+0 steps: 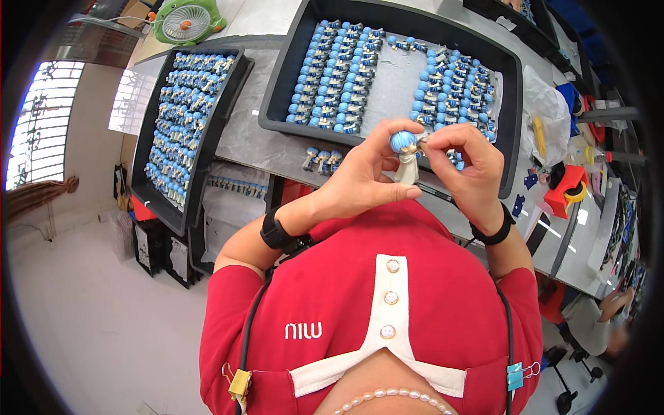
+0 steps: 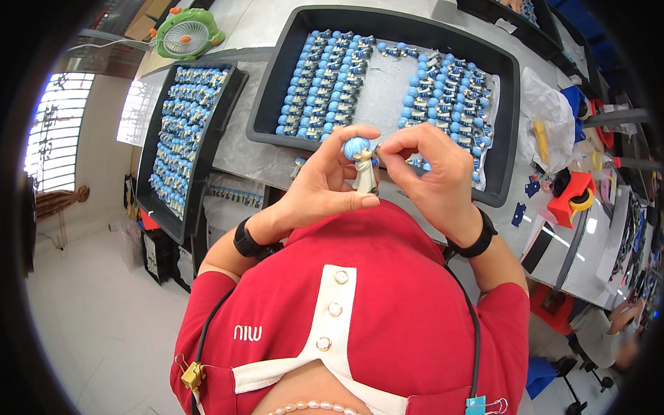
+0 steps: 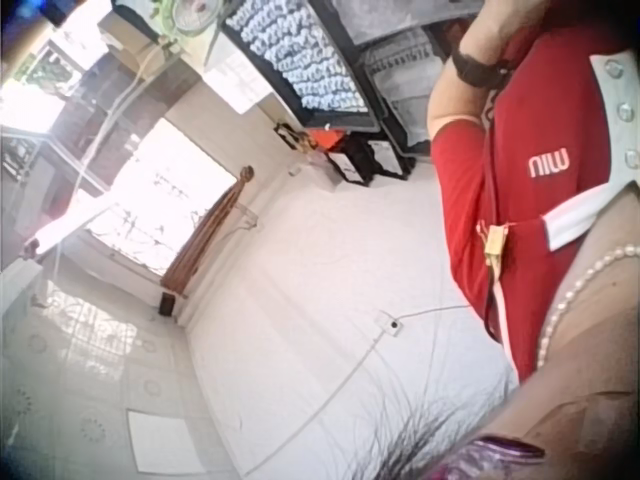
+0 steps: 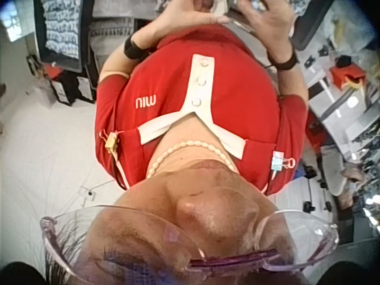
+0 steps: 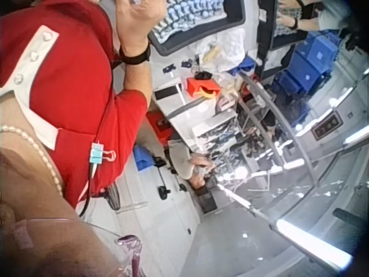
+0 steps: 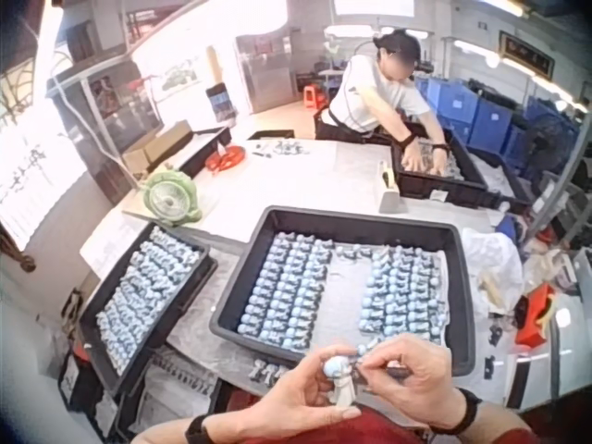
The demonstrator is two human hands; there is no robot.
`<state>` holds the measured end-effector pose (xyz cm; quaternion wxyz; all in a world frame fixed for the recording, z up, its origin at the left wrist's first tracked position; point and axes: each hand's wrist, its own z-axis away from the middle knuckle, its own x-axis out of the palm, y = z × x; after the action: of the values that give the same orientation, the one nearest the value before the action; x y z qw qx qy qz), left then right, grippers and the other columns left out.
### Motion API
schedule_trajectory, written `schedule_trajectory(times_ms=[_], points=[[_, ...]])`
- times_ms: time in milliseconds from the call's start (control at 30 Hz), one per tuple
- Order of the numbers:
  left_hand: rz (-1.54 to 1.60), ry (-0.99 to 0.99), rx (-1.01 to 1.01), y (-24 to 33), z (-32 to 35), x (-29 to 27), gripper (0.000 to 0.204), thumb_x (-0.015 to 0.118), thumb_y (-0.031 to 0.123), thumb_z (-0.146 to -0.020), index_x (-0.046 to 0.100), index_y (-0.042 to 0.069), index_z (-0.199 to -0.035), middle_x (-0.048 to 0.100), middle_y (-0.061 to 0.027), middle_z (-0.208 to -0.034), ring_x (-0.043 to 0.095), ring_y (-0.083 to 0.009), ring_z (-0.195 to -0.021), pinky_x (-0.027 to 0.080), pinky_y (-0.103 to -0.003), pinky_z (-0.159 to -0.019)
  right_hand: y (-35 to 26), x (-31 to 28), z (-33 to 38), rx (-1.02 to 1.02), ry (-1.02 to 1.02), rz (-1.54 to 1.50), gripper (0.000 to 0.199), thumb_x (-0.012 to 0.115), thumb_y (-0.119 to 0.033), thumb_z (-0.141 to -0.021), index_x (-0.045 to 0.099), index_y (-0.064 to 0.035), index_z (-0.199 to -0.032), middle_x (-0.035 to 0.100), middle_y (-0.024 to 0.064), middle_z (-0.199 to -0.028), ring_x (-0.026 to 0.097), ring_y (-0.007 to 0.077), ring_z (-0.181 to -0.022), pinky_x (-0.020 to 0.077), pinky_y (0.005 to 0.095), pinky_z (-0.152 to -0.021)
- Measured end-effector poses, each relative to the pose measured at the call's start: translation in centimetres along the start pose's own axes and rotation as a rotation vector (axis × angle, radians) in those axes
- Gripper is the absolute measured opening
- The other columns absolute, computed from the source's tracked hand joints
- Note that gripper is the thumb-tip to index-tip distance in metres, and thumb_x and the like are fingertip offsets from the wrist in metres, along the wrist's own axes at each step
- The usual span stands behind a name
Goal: Assembling small anime-style figurines by attaching heads and parts.
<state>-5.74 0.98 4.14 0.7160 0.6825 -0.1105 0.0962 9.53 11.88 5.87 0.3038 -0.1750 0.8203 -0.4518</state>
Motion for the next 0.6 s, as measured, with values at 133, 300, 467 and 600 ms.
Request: schedule_trajectory(times_ms=[133, 300, 467, 600], points=[[0.059, 0.028, -0.037, 0.61, 0.12, 0.31, 0.073, 0.072, 0.000, -0.076, 0.029, 0.010, -0.134, 0.051, -0.0070, -0.109, 0.056, -0.0151, -0.102, 0.049, -0.029, -0.086, -0.61, 0.28, 0.42, -0.044, 0.014, -0.137, 0.015, 0.067, 0.007, -0.071, 0.061, -0.0022, -0.081, 0.064, 0.0072, -0.080, 0.062, 0.0140, -0.068, 0.0499, 0.0245, -0.062], [0.070, -0.018, -0.012, 0.17, 0.22, 0.03, 0.074, 0.072, 0.001, -0.076, 0.028, 0.010, -0.135, 0.053, -0.0072, -0.105, 0.056, -0.0140, -0.100, 0.049, -0.029, -0.085, -0.22, -0.14, -0.15, -0.062, 0.019, -0.008, 0.014, 0.066, 0.009, -0.072, 0.061, -0.0013, -0.080, 0.063, 0.0053, -0.080, 0.060, 0.0110, -0.069, 0.0491, 0.0229, -0.061], [0.107, 0.034, -0.058, 0.36, 0.04, -0.01, 0.074, 0.072, 0.000, -0.076, 0.028, 0.010, -0.135, 0.054, -0.0067, -0.103, 0.056, -0.0132, -0.095, 0.049, -0.028, -0.082, -0.71, -0.38, -0.03, -0.013, 0.022, -0.126, 0.014, 0.066, 0.009, -0.072, 0.062, -0.0016, -0.081, 0.063, 0.0053, -0.080, 0.060, 0.0111, -0.070, 0.0486, 0.0228, -0.062], [0.147, 0.036, -0.039, 0.36, -0.16, 0.12, 0.074, 0.071, 0.000, -0.076, 0.028, 0.010, -0.135, 0.054, -0.0068, -0.103, 0.057, -0.0138, -0.094, 0.049, -0.028, -0.082, -0.71, 0.09, 0.18, -0.021, -0.051, -0.108, 0.014, 0.066, 0.008, -0.072, 0.062, -0.0020, -0.081, 0.062, 0.0055, -0.078, 0.060, 0.0123, -0.070, 0.0484, 0.0235, -0.062]])
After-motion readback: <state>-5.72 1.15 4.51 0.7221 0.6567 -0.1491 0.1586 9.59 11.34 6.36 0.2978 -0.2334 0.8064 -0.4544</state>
